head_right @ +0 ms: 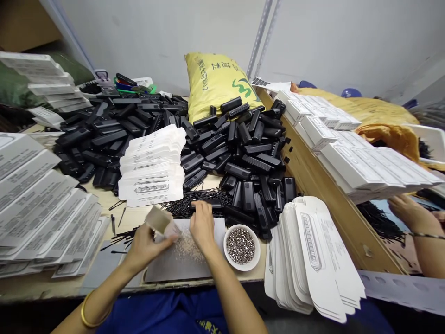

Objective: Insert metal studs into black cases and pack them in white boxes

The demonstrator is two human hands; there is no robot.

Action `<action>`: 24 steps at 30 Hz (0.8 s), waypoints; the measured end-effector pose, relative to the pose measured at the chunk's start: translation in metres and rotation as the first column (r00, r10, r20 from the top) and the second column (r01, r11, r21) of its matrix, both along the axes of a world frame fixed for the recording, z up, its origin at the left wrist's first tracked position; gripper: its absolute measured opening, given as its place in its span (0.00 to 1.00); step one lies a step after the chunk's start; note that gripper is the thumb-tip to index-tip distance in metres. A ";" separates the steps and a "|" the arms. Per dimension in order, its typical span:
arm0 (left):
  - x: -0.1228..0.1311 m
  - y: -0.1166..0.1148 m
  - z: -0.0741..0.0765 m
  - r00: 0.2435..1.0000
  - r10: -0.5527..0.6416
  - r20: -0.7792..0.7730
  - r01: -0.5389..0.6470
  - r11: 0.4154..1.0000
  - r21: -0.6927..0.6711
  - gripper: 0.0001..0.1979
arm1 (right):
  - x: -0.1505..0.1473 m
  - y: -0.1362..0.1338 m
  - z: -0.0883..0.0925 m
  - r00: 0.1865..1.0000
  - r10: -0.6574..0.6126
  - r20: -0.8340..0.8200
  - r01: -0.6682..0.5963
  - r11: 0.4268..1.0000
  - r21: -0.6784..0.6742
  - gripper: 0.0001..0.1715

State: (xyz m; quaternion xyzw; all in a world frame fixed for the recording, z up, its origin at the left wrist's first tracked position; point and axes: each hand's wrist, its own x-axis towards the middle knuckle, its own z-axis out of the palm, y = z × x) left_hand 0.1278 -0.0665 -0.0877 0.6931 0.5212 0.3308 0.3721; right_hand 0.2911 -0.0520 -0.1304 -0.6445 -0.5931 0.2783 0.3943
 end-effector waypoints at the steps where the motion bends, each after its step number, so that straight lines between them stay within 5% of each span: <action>1: -0.002 0.006 0.000 0.997 0.075 -0.036 -0.077 0.994 -0.073 0.29 | 0.005 0.008 0.000 0.977 0.039 0.211 -0.042 0.999 0.011 0.22; 4: -0.006 0.021 -0.001 0.991 0.133 0.011 -0.129 0.973 -0.190 0.30 | 0.021 0.033 -0.001 0.845 0.138 0.516 -0.141 0.989 -0.034 0.24; 7: -0.004 0.028 -0.002 0.990 0.134 0.048 -0.122 0.971 -0.208 0.30 | 0.036 0.048 0.002 0.825 0.161 0.542 -0.169 0.985 -0.035 0.21; 9: -0.001 0.029 0.001 0.992 0.111 -0.057 -0.120 0.974 -0.192 0.31 | 0.046 0.049 0.013 0.851 0.116 0.512 -0.145 0.989 0.018 0.23; 12: 0.003 0.029 0.009 0.959 0.043 -0.281 -0.077 0.991 -0.111 0.31 | 0.058 0.040 0.040 0.983 -0.124 0.135 0.085 0.961 0.264 0.28; 15: 0.008 0.029 0.016 0.926 -0.032 -0.376 0.024 0.999 -0.027 0.28 | 0.056 0.027 0.067 0.903 -0.172 -0.394 0.317 0.886 0.339 0.27; 18: 0.011 0.030 0.018 0.941 -0.028 -0.338 0.030 1.000 0.000 0.26 | 0.045 0.019 0.077 0.847 0.003 -0.531 0.176 0.942 0.285 0.24; 24: 0.001 0.030 0.009 0.932 -0.045 -0.360 0.107 0.982 0.153 0.29 | 0.051 0.016 0.080 0.890 0.259 -0.376 -0.203 0.962 0.182 0.19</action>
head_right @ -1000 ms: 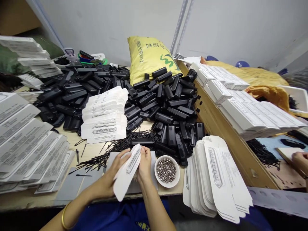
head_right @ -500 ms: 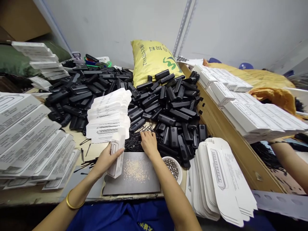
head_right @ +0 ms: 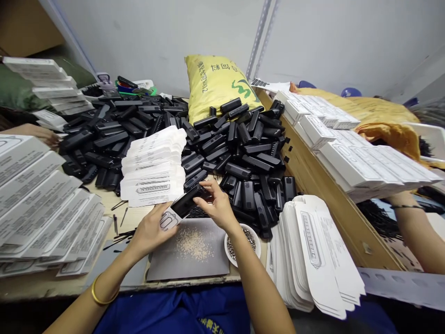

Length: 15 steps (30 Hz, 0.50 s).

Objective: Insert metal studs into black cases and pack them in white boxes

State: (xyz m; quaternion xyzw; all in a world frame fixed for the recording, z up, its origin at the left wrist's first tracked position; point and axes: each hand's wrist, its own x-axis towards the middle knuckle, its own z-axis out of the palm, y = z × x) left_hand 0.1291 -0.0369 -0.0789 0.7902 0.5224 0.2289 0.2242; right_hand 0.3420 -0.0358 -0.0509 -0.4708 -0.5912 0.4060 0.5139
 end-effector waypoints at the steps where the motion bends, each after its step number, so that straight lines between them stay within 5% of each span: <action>1: -0.001 0.000 -0.002 1.000 -0.021 -0.007 0.022 1.000 0.016 0.30 | 0.003 0.001 -0.001 0.999 0.038 0.034 -0.039 0.999 0.020 0.16; 4: -0.002 0.000 -0.008 0.999 -0.023 0.023 0.023 1.000 0.012 0.30 | 0.008 0.008 -0.014 0.990 0.078 0.121 -0.080 0.997 0.011 0.13; 6: 0.000 -0.001 -0.009 0.998 0.011 0.055 -0.010 1.000 -0.011 0.30 | 0.009 0.014 -0.034 0.959 -0.048 0.278 0.068 0.996 -0.063 0.16; 9: 0.002 -0.005 -0.005 0.995 0.040 0.093 -0.038 0.999 -0.018 0.31 | 0.006 0.018 -0.068 0.834 -0.145 0.532 0.238 0.965 -0.109 0.05; 12: 0.007 -0.010 0.004 0.976 0.077 0.206 -0.073 0.997 -0.028 0.32 | 0.002 0.018 -0.089 0.815 -0.126 0.566 0.224 0.969 -0.107 0.09; 15: 0.017 -0.012 0.009 0.930 0.126 0.345 -0.091 0.989 -0.117 0.35 | 0.005 0.018 -0.089 0.824 -0.140 0.549 0.221 0.972 -0.084 0.10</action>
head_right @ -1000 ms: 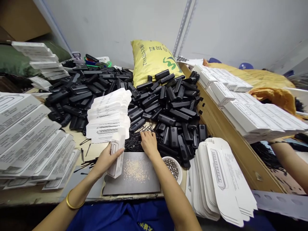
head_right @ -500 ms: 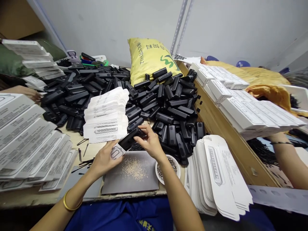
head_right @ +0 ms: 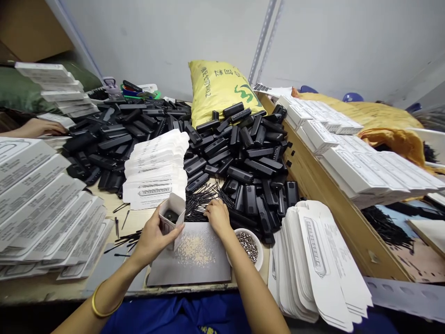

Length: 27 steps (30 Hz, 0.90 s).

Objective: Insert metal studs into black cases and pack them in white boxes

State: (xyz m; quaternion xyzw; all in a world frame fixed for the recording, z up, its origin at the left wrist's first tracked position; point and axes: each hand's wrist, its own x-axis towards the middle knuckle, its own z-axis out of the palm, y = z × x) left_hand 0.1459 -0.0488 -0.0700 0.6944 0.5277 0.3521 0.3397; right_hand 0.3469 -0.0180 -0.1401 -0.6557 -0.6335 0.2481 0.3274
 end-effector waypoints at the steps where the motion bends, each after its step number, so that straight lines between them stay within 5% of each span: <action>1: 0.004 0.000 0.000 1.000 -0.004 0.028 0.005 0.999 -0.032 0.36 | 0.003 0.000 0.004 1.000 -0.011 -0.017 0.011 1.000 0.016 0.09; 5: 0.018 0.000 -0.005 0.999 -0.030 0.035 0.033 0.995 -0.094 0.36 | 0.013 -0.007 0.039 0.977 -0.152 -0.147 0.170 0.978 0.118 0.10; 8: 0.023 -0.003 -0.008 0.998 -0.034 0.048 0.037 0.997 -0.066 0.36 | 0.006 -0.023 0.077 0.838 -0.189 -0.512 0.351 0.905 0.242 0.11; 10: 0.024 -0.005 -0.011 0.996 -0.027 0.087 0.030 0.999 -0.041 0.36 | -0.006 -0.034 0.098 0.811 -0.089 -0.579 0.327 0.888 0.322 0.08; 12: 0.024 -0.007 -0.015 0.993 -0.020 0.117 0.020 1.000 -0.003 0.35 | -0.019 -0.041 0.107 0.892 0.058 -0.449 0.123 0.924 0.363 0.05; 15: 0.021 -0.007 -0.020 0.994 0.004 0.113 -0.011 0.998 0.060 0.31 | -0.031 -0.042 0.099 0.947 0.155 -0.282 -0.057 0.943 0.329 0.06; 20: 0.014 -0.006 -0.021 0.990 -0.120 0.070 0.108 0.983 0.151 0.15 | -0.054 -0.034 0.065 0.845 -0.003 -0.534 0.145 0.964 0.224 0.14; 27: 0.011 -0.006 -0.015 0.949 -0.111 0.294 0.141 0.987 -0.082 0.37 | -0.092 -0.054 0.057 0.950 0.070 -0.306 0.095 0.865 0.492 0.04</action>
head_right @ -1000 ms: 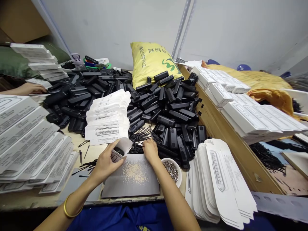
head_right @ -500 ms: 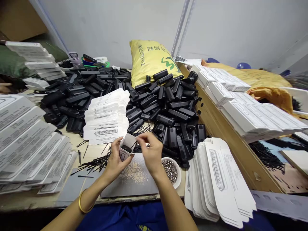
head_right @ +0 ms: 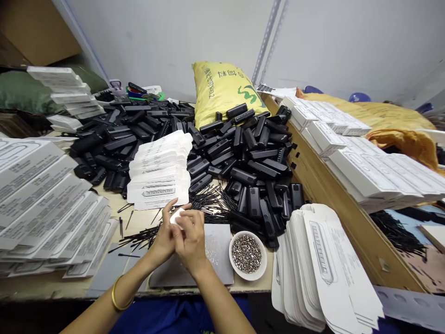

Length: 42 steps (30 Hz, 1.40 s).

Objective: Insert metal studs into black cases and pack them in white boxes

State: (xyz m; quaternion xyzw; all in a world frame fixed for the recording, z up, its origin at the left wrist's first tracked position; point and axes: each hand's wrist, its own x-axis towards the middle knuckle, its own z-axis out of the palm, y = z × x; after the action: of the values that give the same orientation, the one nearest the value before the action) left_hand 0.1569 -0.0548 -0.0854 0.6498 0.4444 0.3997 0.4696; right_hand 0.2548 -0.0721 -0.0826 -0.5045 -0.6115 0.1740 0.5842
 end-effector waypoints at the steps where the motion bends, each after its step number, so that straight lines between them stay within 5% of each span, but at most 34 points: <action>1: 0.001 -0.001 0.002 1.000 0.007 -0.017 -0.007 1.000 -0.002 0.37 | 0.001 -0.001 0.001 1.000 -0.003 -0.017 0.003 1.000 0.010 0.04; 4: 0.006 -0.002 0.006 0.996 0.019 -0.083 -0.016 0.999 0.037 0.35 | 0.007 -0.002 0.001 0.996 -0.034 -0.083 0.034 0.999 0.000 0.08; 9: 0.002 -0.004 -0.010 0.996 -0.021 -0.091 0.033 0.990 0.134 0.32 | 0.013 -0.010 -0.013 0.994 0.018 0.109 -0.031 0.993 0.118 0.13; 12: -0.006 -0.011 -0.026 0.971 0.058 -0.232 -0.008 0.978 0.209 0.29 | 0.013 -0.017 -0.020 0.986 0.075 0.152 -0.088 0.993 0.081 0.19; 14: -0.012 -0.015 -0.021 0.929 0.090 -0.358 -0.006 0.973 0.231 0.27 | 0.019 -0.020 -0.022 0.993 0.071 0.099 -0.071 0.997 0.002 0.21; 17: -0.024 -0.013 0.028 0.822 0.194 -0.536 -0.038 0.957 0.288 0.28 | 0.038 -0.023 -0.022 0.995 -0.049 -0.085 0.039 0.992 -0.119 0.23; 20: -0.054 0.003 0.115 0.624 0.468 -0.626 -0.150 0.858 0.491 0.35 | 0.063 -0.026 -0.023 0.965 -0.154 -0.211 0.110 0.972 -0.206 0.21; 23: -0.104 0.027 0.197 0.317 0.659 -0.682 -0.196 0.749 0.633 0.38 | 0.080 -0.031 -0.025 0.947 -0.200 -0.250 0.137 0.959 -0.250 0.19; 25: -0.138 0.040 0.229 0.100 0.673 -0.733 -0.288 0.725 0.626 0.37 | 0.085 -0.036 -0.027 0.942 -0.220 -0.252 0.148 0.949 -0.277 0.19; 27: -0.160 0.049 0.240 -0.007 0.676 -0.737 -0.368 0.683 0.630 0.33 | 0.086 -0.040 -0.028 0.948 -0.224 -0.225 0.149 0.940 -0.307 0.18; 29: -0.162 0.054 0.230 0.024 0.788 -0.616 -0.334 0.587 0.738 0.31 | 0.088 -0.044 -0.028 0.964 -0.220 -0.150 0.160 0.930 -0.332 0.18; 31: -0.145 0.058 0.202 0.222 0.827 -0.516 -0.207 0.557 0.804 0.28 | 0.094 -0.047 -0.027 0.972 -0.233 -0.032 0.207 0.912 -0.354 0.18; 32: -0.132 0.060 0.182 0.343 0.763 -0.548 -0.127 0.616 0.778 0.26 | 0.099 -0.049 -0.027 0.969 -0.246 0.035 0.242 0.901 -0.360 0.18; 34: -0.104 0.069 0.133 0.488 0.455 -0.745 0.057 0.835 0.548 0.21 | 0.113 -0.055 -0.029 0.945 -0.282 0.164 0.323 0.875 -0.361 0.17; 36: -0.084 0.082 0.082 0.395 0.184 -0.900 0.149 0.954 0.260 0.25 | 0.129 -0.062 -0.032 0.912 -0.307 0.272 0.392 0.848 -0.358 0.17; 39: -0.072 0.105 0.019 0.343 0.143 -0.928 0.132 0.971 0.198 0.36 | 0.147 -0.072 -0.038 0.889 -0.281 0.362 0.414 0.830 -0.373 0.17; 42: -0.076 0.124 -0.014 0.355 0.153 -0.922 0.161 0.962 0.221 0.31 | 0.150 -0.075 -0.046 0.889 -0.229 0.397 0.388 0.837 -0.386 0.16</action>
State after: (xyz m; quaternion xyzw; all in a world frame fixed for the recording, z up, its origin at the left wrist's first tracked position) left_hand 0.0809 0.0695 -0.0992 0.8202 0.5705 0.0156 0.0401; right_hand 0.4048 -0.1472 -0.1283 -0.7422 -0.5526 0.1259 0.3575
